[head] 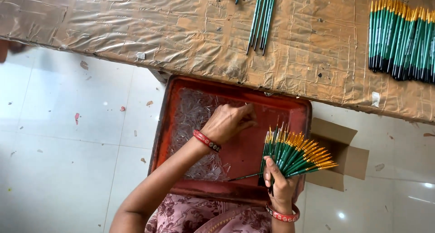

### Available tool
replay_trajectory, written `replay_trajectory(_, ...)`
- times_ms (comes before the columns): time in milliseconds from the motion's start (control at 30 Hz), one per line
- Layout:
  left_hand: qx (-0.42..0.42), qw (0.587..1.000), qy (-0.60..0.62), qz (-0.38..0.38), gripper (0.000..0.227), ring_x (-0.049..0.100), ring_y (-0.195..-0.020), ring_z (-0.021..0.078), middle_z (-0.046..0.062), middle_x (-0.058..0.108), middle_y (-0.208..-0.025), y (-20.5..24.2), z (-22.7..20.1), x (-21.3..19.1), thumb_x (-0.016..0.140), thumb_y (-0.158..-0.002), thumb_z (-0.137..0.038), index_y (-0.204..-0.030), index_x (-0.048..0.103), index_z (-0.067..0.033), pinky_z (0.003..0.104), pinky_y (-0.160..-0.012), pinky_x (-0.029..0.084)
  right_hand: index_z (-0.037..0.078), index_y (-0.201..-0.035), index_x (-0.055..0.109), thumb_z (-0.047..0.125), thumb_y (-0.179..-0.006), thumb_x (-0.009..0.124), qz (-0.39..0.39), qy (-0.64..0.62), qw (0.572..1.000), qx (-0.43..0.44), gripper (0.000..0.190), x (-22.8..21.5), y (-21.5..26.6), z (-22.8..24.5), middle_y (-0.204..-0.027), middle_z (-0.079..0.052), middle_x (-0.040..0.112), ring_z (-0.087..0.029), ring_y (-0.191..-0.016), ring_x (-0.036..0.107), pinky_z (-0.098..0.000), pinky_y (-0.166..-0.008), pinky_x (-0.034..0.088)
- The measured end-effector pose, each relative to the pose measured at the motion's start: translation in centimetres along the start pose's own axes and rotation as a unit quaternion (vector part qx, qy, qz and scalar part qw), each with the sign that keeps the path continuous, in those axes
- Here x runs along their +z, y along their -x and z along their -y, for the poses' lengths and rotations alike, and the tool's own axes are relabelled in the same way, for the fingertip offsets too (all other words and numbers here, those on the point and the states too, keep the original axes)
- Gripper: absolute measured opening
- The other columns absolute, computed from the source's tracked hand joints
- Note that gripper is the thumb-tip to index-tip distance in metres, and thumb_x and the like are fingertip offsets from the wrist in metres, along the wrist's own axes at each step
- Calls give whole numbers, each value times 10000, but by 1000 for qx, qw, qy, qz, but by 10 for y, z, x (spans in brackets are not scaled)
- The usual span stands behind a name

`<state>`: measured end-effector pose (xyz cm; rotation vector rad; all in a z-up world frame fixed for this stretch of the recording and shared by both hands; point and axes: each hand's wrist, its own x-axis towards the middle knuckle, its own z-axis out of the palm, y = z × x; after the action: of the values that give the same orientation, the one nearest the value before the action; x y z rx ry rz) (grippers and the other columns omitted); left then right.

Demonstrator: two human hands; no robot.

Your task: Manually placing plastic protective caps onto the bristle ends of paintbrushes.

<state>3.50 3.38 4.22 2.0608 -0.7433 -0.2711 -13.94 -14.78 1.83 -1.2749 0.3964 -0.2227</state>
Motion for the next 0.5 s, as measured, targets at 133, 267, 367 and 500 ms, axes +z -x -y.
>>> replay_trajectory(133,62,992,107,0,216,783,-926,226,96,810,-1029,2,-4,1,744,-968,-223,-1130,728,-81,340,-793,629,-23,-949,682,15,-911,709,-20,-17,1000,14,59,3,0,1,-703,-46,633,-78,-450,492,-220,-359,356)
replay_trajectory(267,0,897,434,82,260,740,-1081,184,109,767,-1144,-4,-12,6,628,-1058,-155,-1249,676,15,344,-943,626,-23,-935,672,3,-881,723,-2,-2,1000,6,78,5,1,6,-754,-54,657,-72,-463,495,-216,-365,360)
replay_trajectory(367,-23,822,559,110,294,701,-1156,184,130,720,-1223,-5,-16,5,555,-1093,-145,-1312,613,42,359,-1013,604,-33,-952,682,-16,-883,729,-7,20,1000,19,85,-3,2,1,-737,-65,641,-78,-469,501,-218,-374,363)
replay_trajectory(500,-33,812,573,107,303,701,-1157,197,145,716,-1237,-6,-19,2,534,-1099,-141,-1326,592,51,365,-1023,597,-27,-959,671,-27,-872,724,-6,1,1000,10,103,0,4,4,-763,-68,649,-75,-466,498,-213,-379,365)
